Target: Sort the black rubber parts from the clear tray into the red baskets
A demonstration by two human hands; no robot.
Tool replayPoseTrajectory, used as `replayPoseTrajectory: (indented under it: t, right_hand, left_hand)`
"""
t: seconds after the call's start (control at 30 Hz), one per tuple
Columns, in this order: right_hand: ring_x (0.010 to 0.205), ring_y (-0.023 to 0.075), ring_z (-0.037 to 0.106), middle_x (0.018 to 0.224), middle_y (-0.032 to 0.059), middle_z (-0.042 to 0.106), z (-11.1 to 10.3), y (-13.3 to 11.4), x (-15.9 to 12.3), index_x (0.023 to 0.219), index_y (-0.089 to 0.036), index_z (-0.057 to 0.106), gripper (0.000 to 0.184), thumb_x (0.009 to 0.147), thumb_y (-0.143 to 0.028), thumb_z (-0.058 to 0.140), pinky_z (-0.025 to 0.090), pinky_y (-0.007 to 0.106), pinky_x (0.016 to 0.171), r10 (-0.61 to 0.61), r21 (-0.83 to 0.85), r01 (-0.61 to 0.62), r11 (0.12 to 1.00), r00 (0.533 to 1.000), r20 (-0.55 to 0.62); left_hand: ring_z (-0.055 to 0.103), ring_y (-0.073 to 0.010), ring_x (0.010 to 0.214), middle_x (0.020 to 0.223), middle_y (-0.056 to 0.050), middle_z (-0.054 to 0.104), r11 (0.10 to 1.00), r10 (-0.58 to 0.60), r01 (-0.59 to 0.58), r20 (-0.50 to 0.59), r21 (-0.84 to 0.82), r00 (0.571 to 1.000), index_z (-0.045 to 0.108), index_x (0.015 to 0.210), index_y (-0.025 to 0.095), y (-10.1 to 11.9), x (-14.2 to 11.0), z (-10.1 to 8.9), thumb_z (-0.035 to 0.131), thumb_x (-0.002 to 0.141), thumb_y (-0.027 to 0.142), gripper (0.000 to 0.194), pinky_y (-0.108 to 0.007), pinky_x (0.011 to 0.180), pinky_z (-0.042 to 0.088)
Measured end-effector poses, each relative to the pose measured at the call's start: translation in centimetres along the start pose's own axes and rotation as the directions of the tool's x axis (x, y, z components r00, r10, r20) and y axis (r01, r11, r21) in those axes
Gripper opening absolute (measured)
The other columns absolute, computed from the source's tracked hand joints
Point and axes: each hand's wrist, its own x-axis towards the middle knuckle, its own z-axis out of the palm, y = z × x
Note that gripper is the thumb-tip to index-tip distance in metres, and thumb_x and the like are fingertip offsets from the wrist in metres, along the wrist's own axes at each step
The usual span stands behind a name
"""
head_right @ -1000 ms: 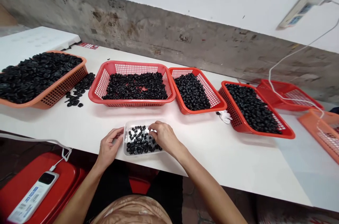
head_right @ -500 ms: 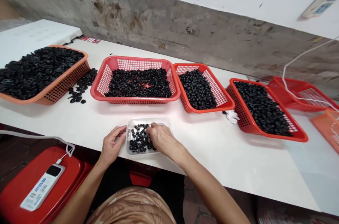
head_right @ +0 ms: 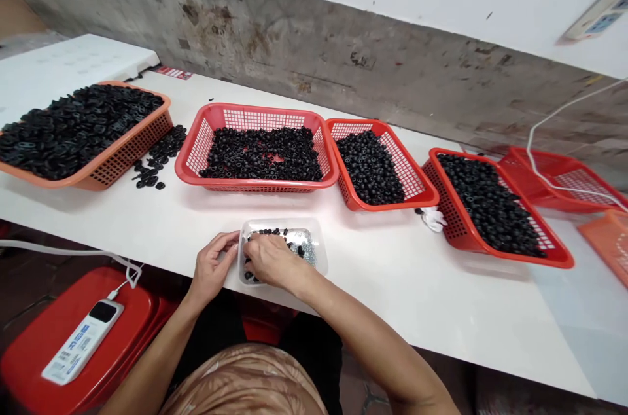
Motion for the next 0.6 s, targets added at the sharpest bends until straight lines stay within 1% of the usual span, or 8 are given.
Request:
replayPoseTrajectory:
  t: [0.2, 0.3, 0.33, 0.4, 0.47, 0.5, 0.53, 0.6]
  right_hand:
    - [0.089, 0.0231, 0.066, 0.102, 0.0149, 0.069, 0.4, 0.6, -0.3, 0.099, -0.011, 0.069, 0.02, 0.087, -0.015, 0.055, 0.045, 0.03, 0.078, 0.084, 0.077, -0.079, 0.994, 0.994, -0.067]
    - [0.081, 0.0174, 0.063, 0.091, 0.0074, 0.069, -0.4, 2.2, -1.1, 0.099, -0.015, 0.07, 0.018, 0.088, -0.023, 0.058, 0.043, 0.025, 0.071, 0.12, 0.17, -0.102, 0.98, 0.988, -0.099]
    - [0.075, 0.0149, 0.061, 0.086, 0.0043, 0.068, -0.8, 2.8, -1.4, 0.099, -0.016, 0.07, 0.019, 0.09, -0.028, 0.058, 0.042, 0.023, 0.067, 0.134, 0.264, -0.103, 0.959, 0.986, -0.1]
    - [0.063, 0.0107, 0.054, 0.075, -0.0001, 0.064, -1.5, 3.5, -2.0, 0.097, -0.015, 0.07, 0.027, 0.089, -0.038, 0.058, 0.037, 0.021, 0.058, 0.173, 0.577, -0.096, 0.811, 0.982, -0.079]
    - [0.053, 0.0073, 0.043, 0.064, -0.0037, 0.056, -2.1, 3.5, -2.5, 0.09, -0.013, 0.069, 0.036, 0.082, -0.048, 0.065, 0.03, 0.02, 0.05, 0.204, 0.868, -0.087, 0.489, 0.979, -0.016]
    - [0.05, 0.006, 0.036, 0.06, -0.0056, 0.051, -2.3, 3.3, -2.6, 0.084, -0.013, 0.068, 0.039, 0.076, -0.051, 0.07, 0.025, 0.02, 0.047, 0.2, 0.94, -0.086, 0.329, 0.98, 0.02]
    - [0.047, 0.0051, 0.031, 0.056, -0.0075, 0.047, -2.4, 3.0, -2.7, 0.08, -0.013, 0.067, 0.04, 0.071, -0.052, 0.074, 0.022, 0.02, 0.045, 0.182, 0.972, -0.089, 0.22, 0.982, 0.049]
    - [0.045, 0.0043, 0.024, 0.052, -0.0095, 0.04, -2.7, 2.3, -3.0, 0.074, -0.014, 0.066, 0.041, 0.066, -0.052, 0.077, 0.017, 0.02, 0.044, 0.136, 0.99, -0.097, 0.104, 0.987, 0.083]
  left_hand:
    - [0.066, -0.0205, 0.097, 0.108, -0.009, 0.068, 0.998, -0.033, 0.032, -0.023, -0.053, 0.999, 0.067, 0.117, 0.019, -0.1, -0.1, -0.1, 0.055, 0.095, 0.027, 0.027, -0.031, 0.084, 0.053]
    - [0.065, -0.021, 0.099, 0.111, -0.009, 0.068, 0.996, -0.072, 0.064, -0.124, -0.069, 0.99, 0.066, 0.118, 0.018, 0.9, -0.5, -0.6, 0.055, 0.096, 0.029, 0.027, -0.031, 0.085, 0.053]
    - [0.065, -0.0212, 0.1, 0.111, -0.009, 0.067, 0.997, -0.065, 0.058, -0.163, -0.046, 0.984, 0.067, 0.117, 0.019, 1.6, -0.6, -0.7, 0.055, 0.096, 0.029, 0.026, -0.032, 0.085, 0.053]
    - [0.064, -0.0213, 0.098, 0.11, -0.008, 0.068, 0.999, 0.005, 0.002, -0.19, 0.037, 0.982, 0.068, 0.116, 0.02, 3.3, -0.8, -0.8, 0.055, 0.096, 0.028, 0.025, -0.032, 0.085, 0.052]
    - [0.065, -0.02, 0.094, 0.108, -0.007, 0.068, 0.992, 0.104, -0.095, -0.121, 0.085, 0.987, 0.068, 0.119, 0.024, 5.1, -0.8, -0.5, 0.056, 0.096, 0.025, 0.027, -0.032, 0.083, 0.053]
    - [0.065, -0.02, 0.094, 0.108, -0.006, 0.068, 0.987, 0.146, -0.139, -0.076, 0.084, 0.986, 0.067, 0.121, 0.025, 6.0, -0.7, -0.1, 0.057, 0.095, 0.024, 0.028, -0.032, 0.083, 0.053]
    - [0.065, -0.0204, 0.095, 0.109, -0.006, 0.068, 0.982, 0.179, -0.175, -0.046, 0.075, 0.983, 0.068, 0.121, 0.026, 6.7, -0.6, 0.2, 0.059, 0.094, 0.023, 0.029, -0.032, 0.084, 0.053]
    - [0.065, -0.0214, 0.098, 0.108, -0.006, 0.069, 0.979, 0.199, -0.197, -0.034, 0.051, 0.979, 0.07, 0.116, 0.027, 7.7, -0.3, 0.9, 0.061, 0.093, 0.022, 0.026, -0.032, 0.085, 0.053]
